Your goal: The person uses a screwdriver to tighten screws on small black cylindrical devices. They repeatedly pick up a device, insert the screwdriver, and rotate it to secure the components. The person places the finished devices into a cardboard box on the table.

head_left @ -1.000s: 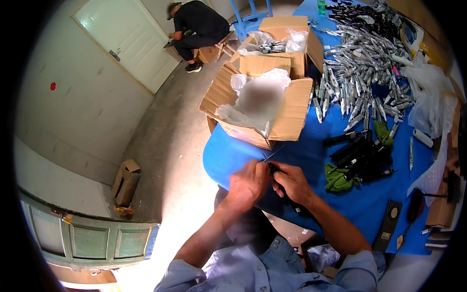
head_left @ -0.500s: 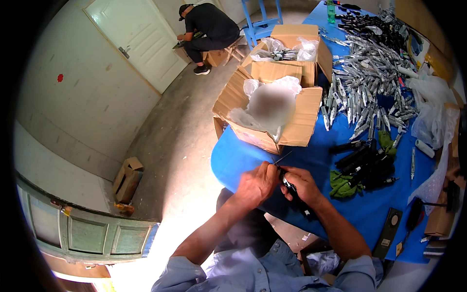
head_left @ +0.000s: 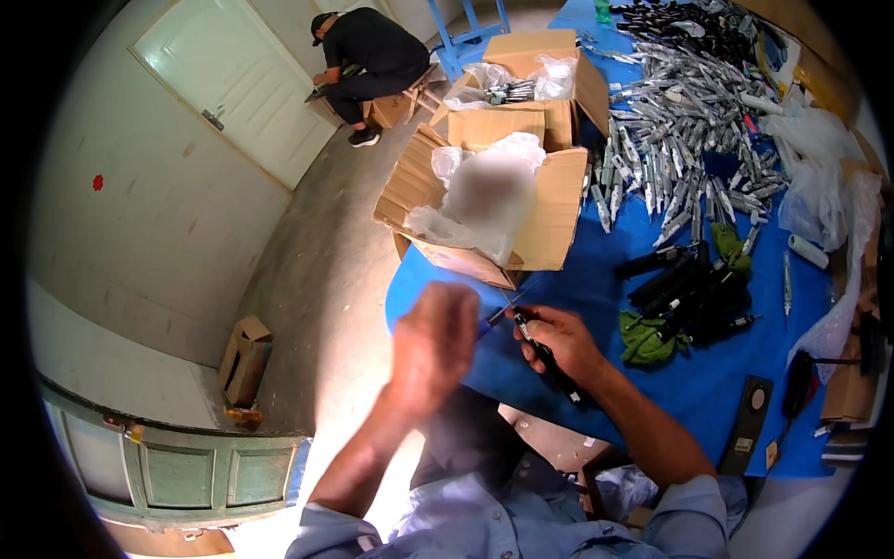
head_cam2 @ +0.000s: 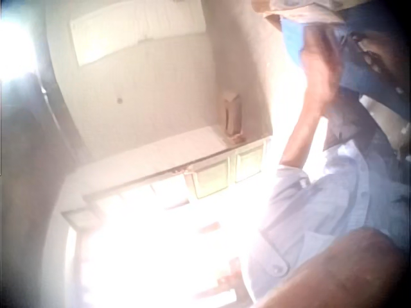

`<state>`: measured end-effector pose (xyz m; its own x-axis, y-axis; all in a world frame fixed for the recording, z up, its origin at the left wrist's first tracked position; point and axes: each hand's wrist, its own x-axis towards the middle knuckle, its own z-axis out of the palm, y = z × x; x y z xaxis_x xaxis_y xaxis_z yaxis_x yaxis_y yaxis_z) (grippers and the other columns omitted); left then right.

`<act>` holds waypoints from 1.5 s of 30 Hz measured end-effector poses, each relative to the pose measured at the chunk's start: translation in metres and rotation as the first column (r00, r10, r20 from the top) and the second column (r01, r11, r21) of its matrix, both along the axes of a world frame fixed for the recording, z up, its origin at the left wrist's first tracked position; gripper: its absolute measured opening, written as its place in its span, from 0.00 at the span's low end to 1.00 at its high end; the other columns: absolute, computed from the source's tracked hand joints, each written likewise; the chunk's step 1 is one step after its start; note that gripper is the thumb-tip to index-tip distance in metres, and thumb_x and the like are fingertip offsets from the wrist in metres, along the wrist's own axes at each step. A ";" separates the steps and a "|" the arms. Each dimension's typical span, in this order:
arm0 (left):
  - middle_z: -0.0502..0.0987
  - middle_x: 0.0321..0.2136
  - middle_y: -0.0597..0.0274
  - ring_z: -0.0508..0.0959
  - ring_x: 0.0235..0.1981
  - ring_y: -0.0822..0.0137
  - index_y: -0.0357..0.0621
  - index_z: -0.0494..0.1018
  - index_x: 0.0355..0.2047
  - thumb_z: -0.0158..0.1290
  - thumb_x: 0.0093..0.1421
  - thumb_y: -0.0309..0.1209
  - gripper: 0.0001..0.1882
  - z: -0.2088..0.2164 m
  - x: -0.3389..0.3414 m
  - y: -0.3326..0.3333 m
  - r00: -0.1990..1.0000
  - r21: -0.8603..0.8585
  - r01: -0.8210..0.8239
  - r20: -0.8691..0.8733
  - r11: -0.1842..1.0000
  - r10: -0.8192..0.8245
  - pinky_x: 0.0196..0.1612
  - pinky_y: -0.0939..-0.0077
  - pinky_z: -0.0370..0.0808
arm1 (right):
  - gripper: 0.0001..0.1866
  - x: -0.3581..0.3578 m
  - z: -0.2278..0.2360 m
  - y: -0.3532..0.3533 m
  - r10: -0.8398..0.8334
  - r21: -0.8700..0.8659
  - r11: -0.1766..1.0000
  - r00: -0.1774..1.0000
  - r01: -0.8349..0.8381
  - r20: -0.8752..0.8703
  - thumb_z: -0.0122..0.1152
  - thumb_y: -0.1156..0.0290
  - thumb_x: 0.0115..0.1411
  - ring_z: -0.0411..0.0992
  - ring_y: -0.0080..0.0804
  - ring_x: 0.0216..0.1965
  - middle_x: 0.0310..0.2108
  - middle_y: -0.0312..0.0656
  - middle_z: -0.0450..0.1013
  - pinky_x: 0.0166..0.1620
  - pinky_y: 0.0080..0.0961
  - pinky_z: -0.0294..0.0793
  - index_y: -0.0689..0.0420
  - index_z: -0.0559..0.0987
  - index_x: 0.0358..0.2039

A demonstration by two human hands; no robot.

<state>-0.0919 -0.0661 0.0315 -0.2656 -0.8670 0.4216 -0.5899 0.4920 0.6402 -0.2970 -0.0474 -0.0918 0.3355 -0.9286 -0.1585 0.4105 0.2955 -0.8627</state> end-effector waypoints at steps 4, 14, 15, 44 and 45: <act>0.76 0.24 0.65 0.74 0.24 0.79 0.34 0.75 0.39 0.55 0.73 0.25 0.06 0.057 0.003 -0.057 0.997 -0.157 0.017 0.079 0.987 -0.004 0.27 0.80 0.73 | 0.20 -0.004 0.003 -0.001 -0.001 -0.012 1.000 1.000 0.001 0.017 0.52 0.72 0.73 0.73 0.24 0.28 0.39 0.40 0.74 0.28 0.21 0.73 0.69 0.76 0.60; 0.84 0.30 0.53 0.83 0.30 0.64 0.33 0.81 0.38 0.56 0.63 0.25 0.07 0.043 -0.015 -0.200 0.919 0.111 0.105 0.370 0.988 -0.139 0.36 0.69 0.79 | 0.20 -0.005 -0.001 -0.006 0.032 0.036 0.999 0.991 -0.036 0.128 0.54 0.71 0.74 0.74 0.24 0.30 0.40 0.41 0.74 0.29 0.21 0.75 0.69 0.75 0.61; 0.85 0.32 0.52 0.85 0.32 0.59 0.35 0.81 0.39 0.56 0.62 0.25 0.08 0.040 -0.017 -0.203 0.922 0.125 0.099 0.363 0.987 -0.138 0.38 0.67 0.80 | 0.20 -0.005 -0.001 -0.006 0.027 0.038 0.999 0.986 -0.034 0.162 0.55 0.71 0.74 0.74 0.24 0.31 0.40 0.41 0.74 0.29 0.21 0.75 0.69 0.75 0.61; 0.85 0.37 0.59 0.81 0.31 0.74 0.38 0.83 0.44 0.66 0.62 0.19 0.10 -0.055 -0.018 0.016 1.000 0.040 0.003 -0.011 0.999 -0.003 0.32 0.80 0.78 | 0.18 0.004 0.003 0.003 0.021 0.044 0.998 0.962 -0.034 0.272 0.62 0.68 0.72 0.72 0.18 0.30 0.34 0.33 0.74 0.26 0.18 0.71 0.61 0.79 0.59; 0.84 0.37 0.58 0.81 0.31 0.73 0.38 0.83 0.44 0.65 0.63 0.19 0.09 -0.057 -0.018 0.015 1.000 0.029 0.007 -0.002 1.000 -0.007 0.32 0.79 0.79 | 0.18 0.005 0.004 0.003 0.023 0.049 0.998 0.964 -0.037 0.265 0.62 0.67 0.72 0.72 0.18 0.30 0.34 0.33 0.73 0.26 0.18 0.71 0.61 0.79 0.59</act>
<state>-0.1099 -0.0506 -0.0255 -0.2712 -0.8771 0.3964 -0.5850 0.4773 0.6558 -0.2920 -0.0444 -0.0879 0.3993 -0.9103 -0.1091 0.6119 0.3532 -0.7077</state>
